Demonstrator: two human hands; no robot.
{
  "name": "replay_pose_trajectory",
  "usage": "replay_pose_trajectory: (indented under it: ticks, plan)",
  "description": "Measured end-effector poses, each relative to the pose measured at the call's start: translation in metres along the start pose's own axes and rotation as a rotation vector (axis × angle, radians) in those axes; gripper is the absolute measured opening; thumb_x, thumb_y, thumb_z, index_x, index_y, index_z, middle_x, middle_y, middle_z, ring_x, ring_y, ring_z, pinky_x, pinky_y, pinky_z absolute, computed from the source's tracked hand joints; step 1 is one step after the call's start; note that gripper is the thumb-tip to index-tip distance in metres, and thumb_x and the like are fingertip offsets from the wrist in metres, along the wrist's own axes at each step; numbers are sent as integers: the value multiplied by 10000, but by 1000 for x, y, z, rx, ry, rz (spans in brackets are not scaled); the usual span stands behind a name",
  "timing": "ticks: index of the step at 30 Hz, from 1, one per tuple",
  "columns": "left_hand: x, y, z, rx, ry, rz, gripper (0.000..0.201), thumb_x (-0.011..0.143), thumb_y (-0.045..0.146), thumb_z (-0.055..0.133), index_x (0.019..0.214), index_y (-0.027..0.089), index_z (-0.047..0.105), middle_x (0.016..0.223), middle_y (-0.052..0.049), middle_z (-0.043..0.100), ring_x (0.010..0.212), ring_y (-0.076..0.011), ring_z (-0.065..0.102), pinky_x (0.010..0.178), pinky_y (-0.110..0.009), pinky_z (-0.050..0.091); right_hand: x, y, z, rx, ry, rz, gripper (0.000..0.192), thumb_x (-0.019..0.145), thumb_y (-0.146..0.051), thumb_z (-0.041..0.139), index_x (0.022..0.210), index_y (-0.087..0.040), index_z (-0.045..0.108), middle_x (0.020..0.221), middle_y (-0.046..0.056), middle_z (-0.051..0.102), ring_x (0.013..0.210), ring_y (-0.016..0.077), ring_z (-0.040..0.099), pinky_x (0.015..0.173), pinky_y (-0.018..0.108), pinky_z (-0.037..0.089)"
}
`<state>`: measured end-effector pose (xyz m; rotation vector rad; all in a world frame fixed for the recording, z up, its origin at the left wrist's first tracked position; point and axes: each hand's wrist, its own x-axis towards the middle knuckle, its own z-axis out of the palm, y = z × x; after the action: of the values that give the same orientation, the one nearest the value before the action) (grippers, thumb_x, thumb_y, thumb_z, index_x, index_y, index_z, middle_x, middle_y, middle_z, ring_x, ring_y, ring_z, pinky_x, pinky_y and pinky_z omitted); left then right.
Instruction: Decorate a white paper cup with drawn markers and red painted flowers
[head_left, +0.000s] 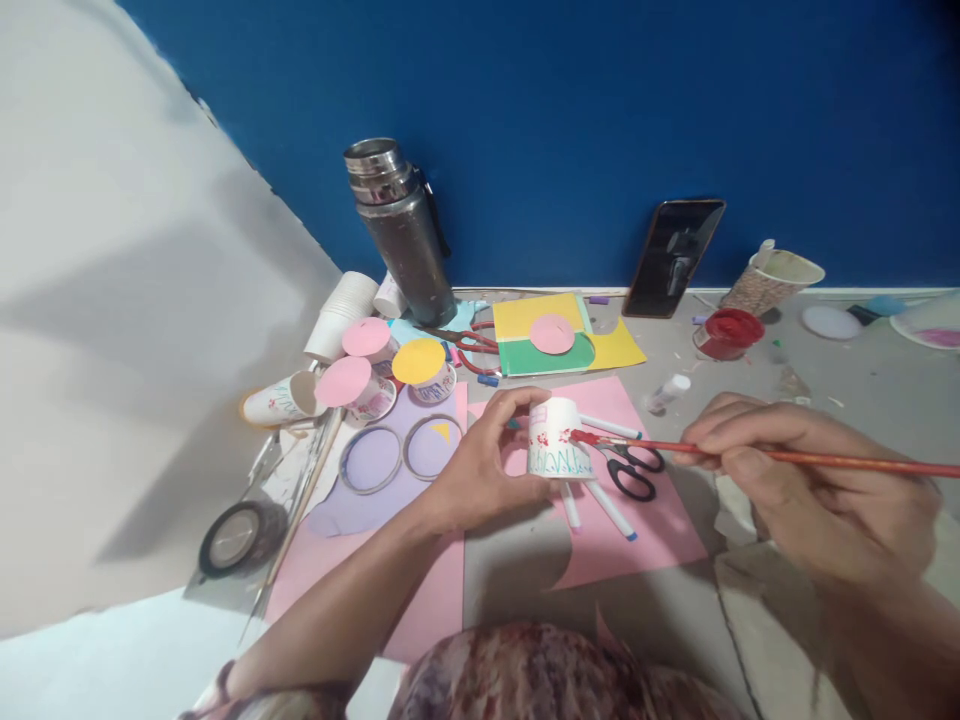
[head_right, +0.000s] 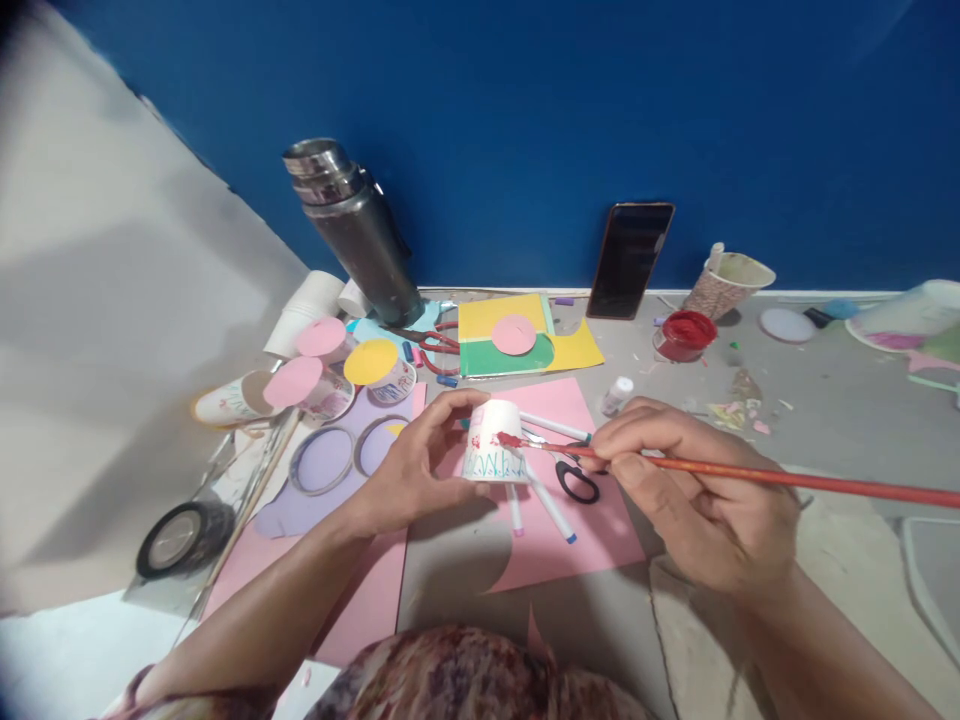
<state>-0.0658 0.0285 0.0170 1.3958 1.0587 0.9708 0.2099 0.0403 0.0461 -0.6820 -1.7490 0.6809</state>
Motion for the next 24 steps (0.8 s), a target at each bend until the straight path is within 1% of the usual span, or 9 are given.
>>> replay_pose_trajectory:
  ticks: [2, 4, 8, 12, 14, 18, 24]
  plan:
    - [0, 1, 0, 2, -2, 2, 762, 660, 301, 995, 1315, 258, 608, 1439, -114, 574, 1281, -302, 627, 1101, -462, 544, 2, 0, 0, -9, -47, -11, 250, 925, -31, 647, 1025, -226, 768, 823, 34, 752, 769, 224, 737, 666, 371, 581]
    - [0, 2, 0, 3, -4, 6, 763, 657, 292, 997, 1311, 255, 606, 1427, -112, 581, 1273, -298, 637, 1092, -455, 552, 2, 0, 0, -13, -62, -12, 255, 927, -24, 642, 1017, -228, 764, 816, 32, 752, 764, 220, 737, 658, 365, 579]
    - [0, 3, 0, -6, -4, -5, 772, 646, 289, 1005, 1306, 254, 606, 1432, -118, 585, 1272, -302, 646, 1095, -458, 554, 0, 1, -1, -12, 0, -3, 266, 929, -33, 645, 1038, -237, 775, 828, 36, 756, 775, 233, 737, 681, 390, 589]
    - [0, 3, 0, -28, -2, -4, 766, 646, 270, 996, 1306, 258, 608, 1424, -116, 596, 1300, -319, 634, 1107, -465, 552, -1, 1, -1, -25, 29, 9, 256, 920, -54, 659, 1022, -252, 785, 809, 33, 756, 760, 247, 732, 667, 407, 581]
    - [0, 3, 1, -47, -5, 2, 762, 646, 259, 991, 1302, 258, 604, 1418, -114, 597, 1307, -318, 634, 1113, -463, 550, -1, 2, 0, -24, 26, 17, 259, 913, -53, 665, 1023, -253, 787, 819, 37, 764, 769, 254, 739, 671, 408, 583]
    - [1, 5, 1, -54, -18, -10, 755, 653, 255, 989, 1301, 260, 602, 1431, -115, 604, 1292, -312, 652, 1115, -470, 556, 0, 4, 0, -24, -28, 4, 256, 917, -59, 659, 1032, -251, 784, 821, 40, 764, 742, 247, 737, 664, 404, 582]
    - [0, 4, 0, -50, -25, 24, 766, 666, 289, 990, 1322, 262, 596, 1412, -113, 621, 1284, -317, 662, 1117, -481, 555, -2, 5, -1, -24, 26, 5, 267, 919, -48, 658, 1041, -248, 785, 836, 34, 750, 780, 237, 725, 688, 403, 581]
